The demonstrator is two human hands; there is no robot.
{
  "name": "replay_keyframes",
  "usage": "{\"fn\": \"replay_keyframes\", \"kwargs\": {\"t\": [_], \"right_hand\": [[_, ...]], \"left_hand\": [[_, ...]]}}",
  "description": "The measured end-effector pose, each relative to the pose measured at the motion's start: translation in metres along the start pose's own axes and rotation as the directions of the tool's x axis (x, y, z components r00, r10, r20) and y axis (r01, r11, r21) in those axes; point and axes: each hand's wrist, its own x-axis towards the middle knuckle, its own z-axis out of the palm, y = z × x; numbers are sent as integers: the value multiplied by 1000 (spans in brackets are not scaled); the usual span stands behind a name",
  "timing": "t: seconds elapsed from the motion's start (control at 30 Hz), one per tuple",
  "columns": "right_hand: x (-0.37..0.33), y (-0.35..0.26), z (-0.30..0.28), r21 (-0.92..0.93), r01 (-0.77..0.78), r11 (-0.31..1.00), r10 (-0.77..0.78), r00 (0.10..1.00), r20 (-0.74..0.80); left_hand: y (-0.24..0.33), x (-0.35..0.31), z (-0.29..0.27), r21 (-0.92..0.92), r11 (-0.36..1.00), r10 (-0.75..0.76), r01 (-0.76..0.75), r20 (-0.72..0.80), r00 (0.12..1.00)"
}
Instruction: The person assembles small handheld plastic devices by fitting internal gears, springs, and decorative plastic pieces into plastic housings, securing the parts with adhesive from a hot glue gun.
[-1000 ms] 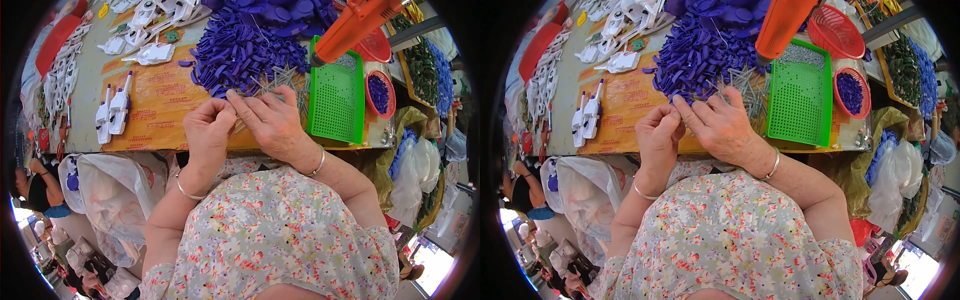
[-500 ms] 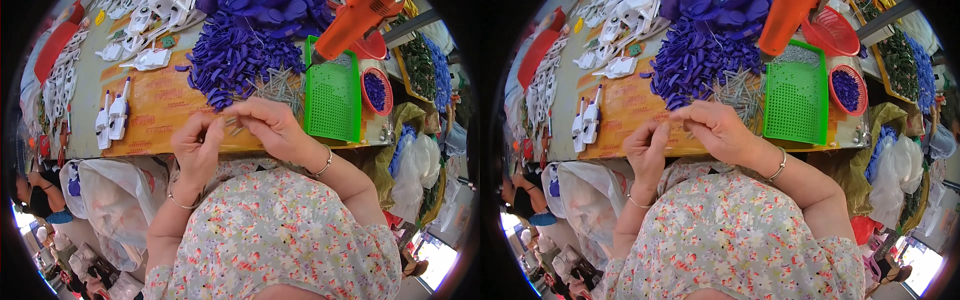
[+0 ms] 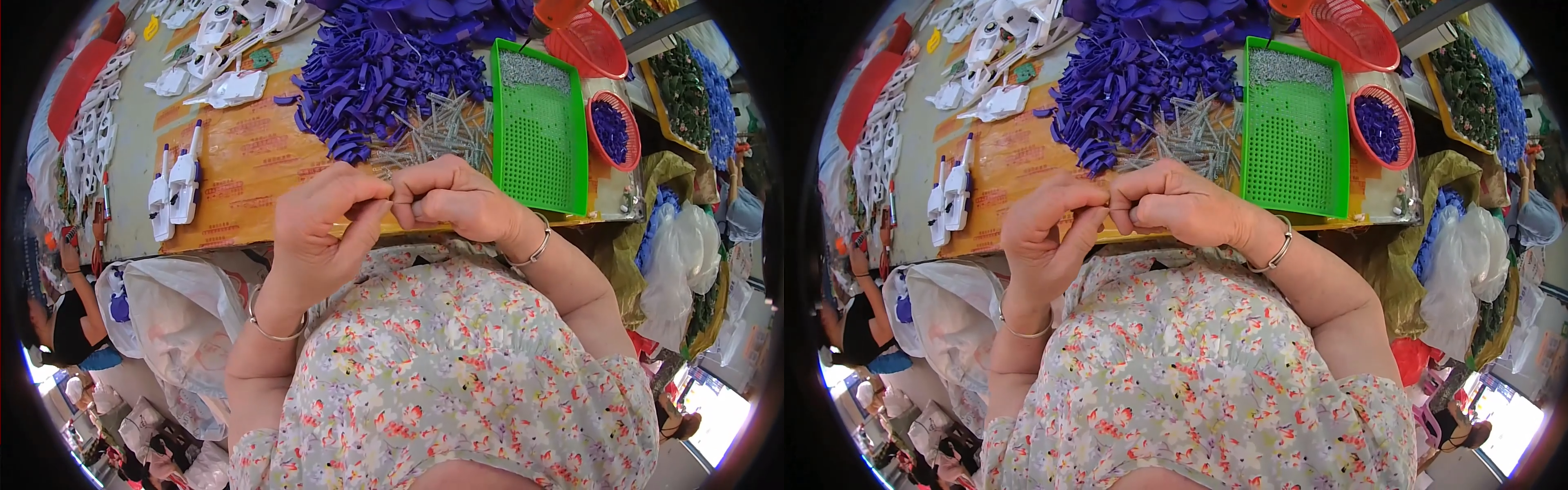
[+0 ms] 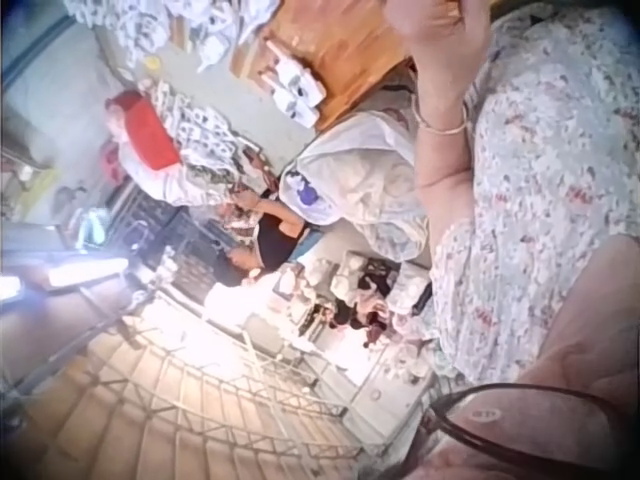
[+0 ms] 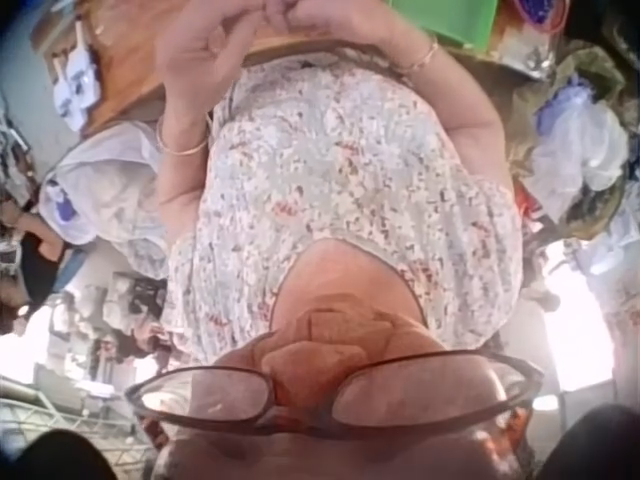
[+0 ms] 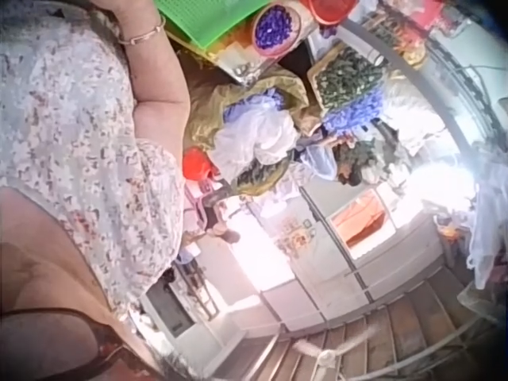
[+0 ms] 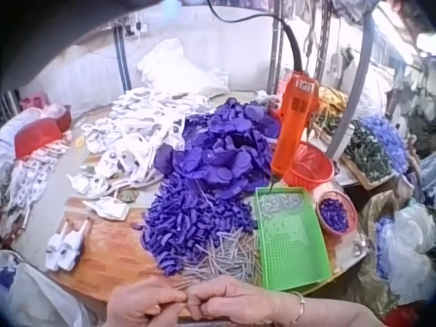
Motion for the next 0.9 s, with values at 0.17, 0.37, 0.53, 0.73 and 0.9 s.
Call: {"fn": "replay_keyframes", "kwargs": {"t": [0.17,0.37,0.53,0.73,0.9], "right_hand": [[-1,4,3,43,10,999,-10,1000,-1],[-1,6,0,-4,-17,1000,17,1000,16],[-1,4,3,-87,15,996,-15,1000,-2],[0,7,4,-193,150,970,-134,986,96],[-3,7,-2,-8,20,1000,-19,999,42]], "left_hand": [[-2,-4,2,149,987,55,-57,14,998],[0,-2,3,319,933,142,-165,94,985],[-7,0,6,374,892,208,-254,161,965],[-25,7,4,376,895,237,-239,53,970],[-16,8,-17,134,991,16,-11,-37,999]]}}
